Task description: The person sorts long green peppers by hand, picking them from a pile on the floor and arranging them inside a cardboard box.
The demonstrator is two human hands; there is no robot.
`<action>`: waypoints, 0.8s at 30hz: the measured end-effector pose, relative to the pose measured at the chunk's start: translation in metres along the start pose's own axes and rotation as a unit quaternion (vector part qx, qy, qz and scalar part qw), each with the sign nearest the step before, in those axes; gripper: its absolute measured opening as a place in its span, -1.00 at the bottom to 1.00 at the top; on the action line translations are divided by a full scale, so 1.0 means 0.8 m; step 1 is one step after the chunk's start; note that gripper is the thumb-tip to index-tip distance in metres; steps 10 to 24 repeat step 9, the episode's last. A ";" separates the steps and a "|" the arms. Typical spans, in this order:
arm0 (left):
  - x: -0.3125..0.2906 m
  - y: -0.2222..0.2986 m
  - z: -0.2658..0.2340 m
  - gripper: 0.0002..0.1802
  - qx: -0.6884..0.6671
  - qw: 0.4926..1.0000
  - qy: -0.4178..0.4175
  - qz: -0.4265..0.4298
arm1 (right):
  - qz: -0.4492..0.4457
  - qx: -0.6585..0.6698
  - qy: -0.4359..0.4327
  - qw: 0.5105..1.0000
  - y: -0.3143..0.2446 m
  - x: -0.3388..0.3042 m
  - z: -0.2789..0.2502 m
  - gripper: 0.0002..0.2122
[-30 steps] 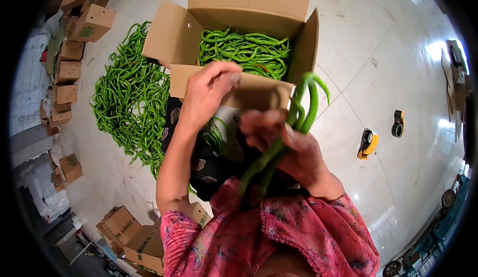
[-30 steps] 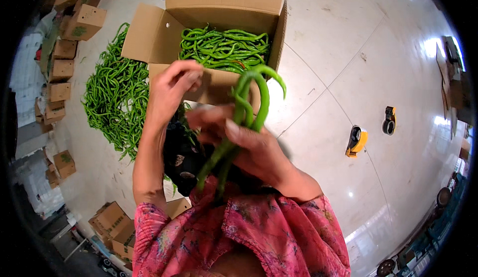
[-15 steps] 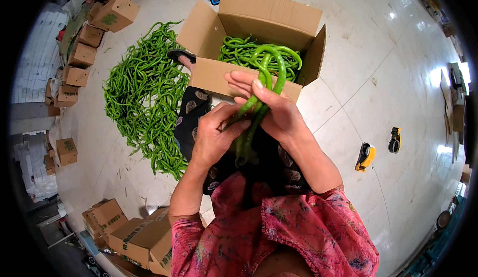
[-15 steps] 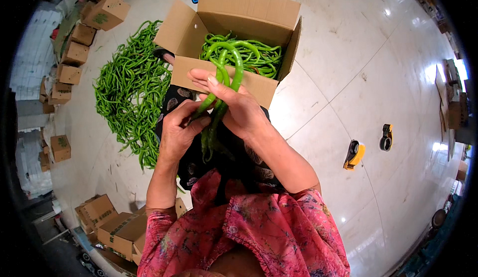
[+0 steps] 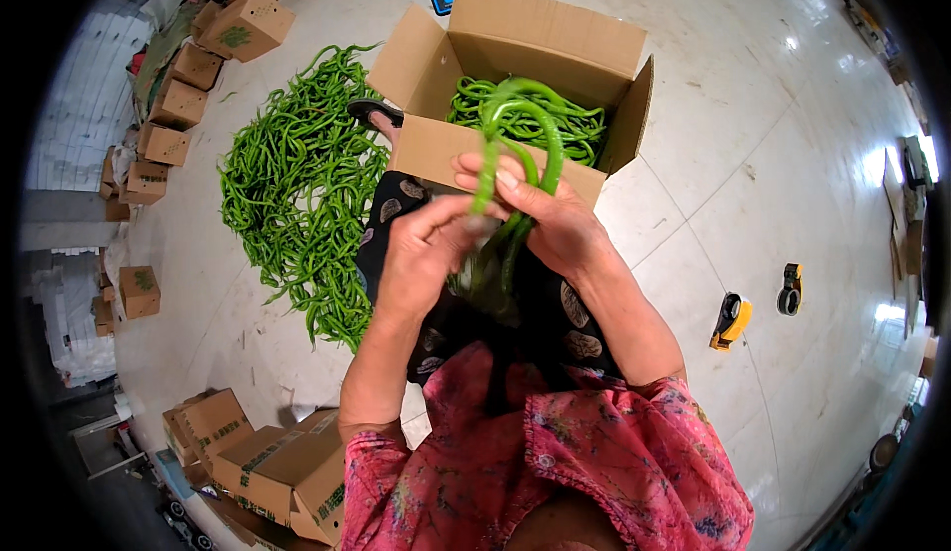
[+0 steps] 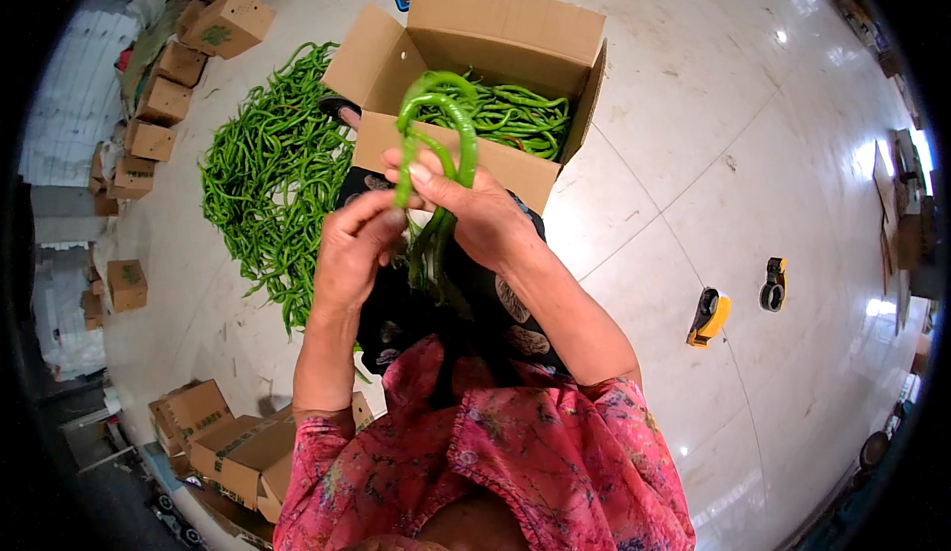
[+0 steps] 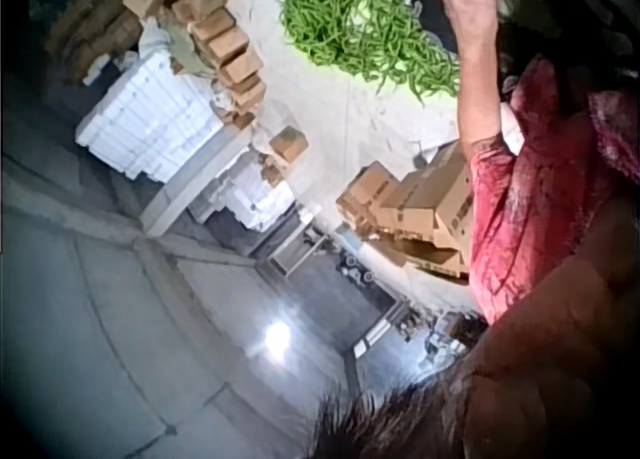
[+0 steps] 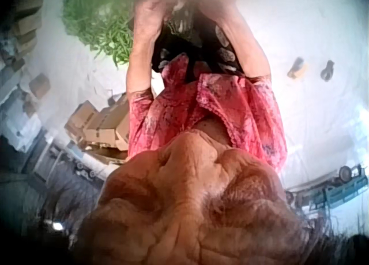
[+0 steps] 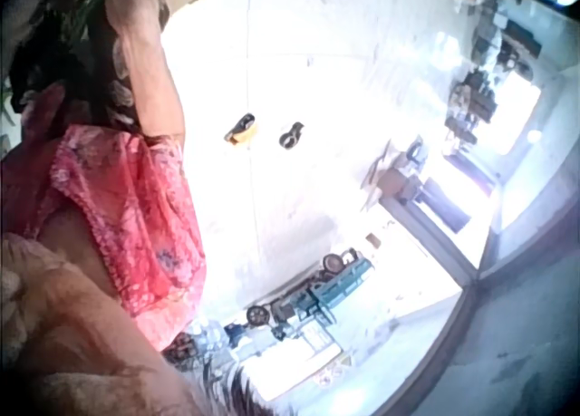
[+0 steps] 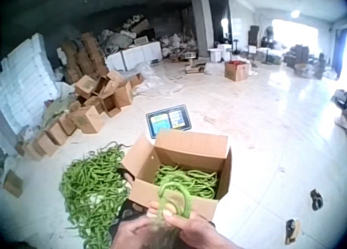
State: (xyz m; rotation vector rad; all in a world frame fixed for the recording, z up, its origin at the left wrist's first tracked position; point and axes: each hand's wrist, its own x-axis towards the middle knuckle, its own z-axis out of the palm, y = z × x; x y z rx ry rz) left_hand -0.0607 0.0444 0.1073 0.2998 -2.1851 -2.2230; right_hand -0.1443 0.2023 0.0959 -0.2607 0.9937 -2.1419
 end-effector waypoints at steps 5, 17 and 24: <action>0.034 -0.005 -0.021 -0.66 -0.100 0.991 0.075 -0.052 | -0.030 0.088 0.039 0.995 -0.011 -0.008 0.002 -0.56; 0.063 -0.018 -0.023 -0.61 -0.106 0.989 0.036 -0.097 | -0.037 0.110 -0.021 0.993 0.001 -0.009 -0.036 -0.47; 0.063 -0.018 -0.023 -0.61 -0.106 0.989 0.036 -0.097 | -0.037 0.110 -0.021 0.993 0.001 -0.009 -0.036 -0.47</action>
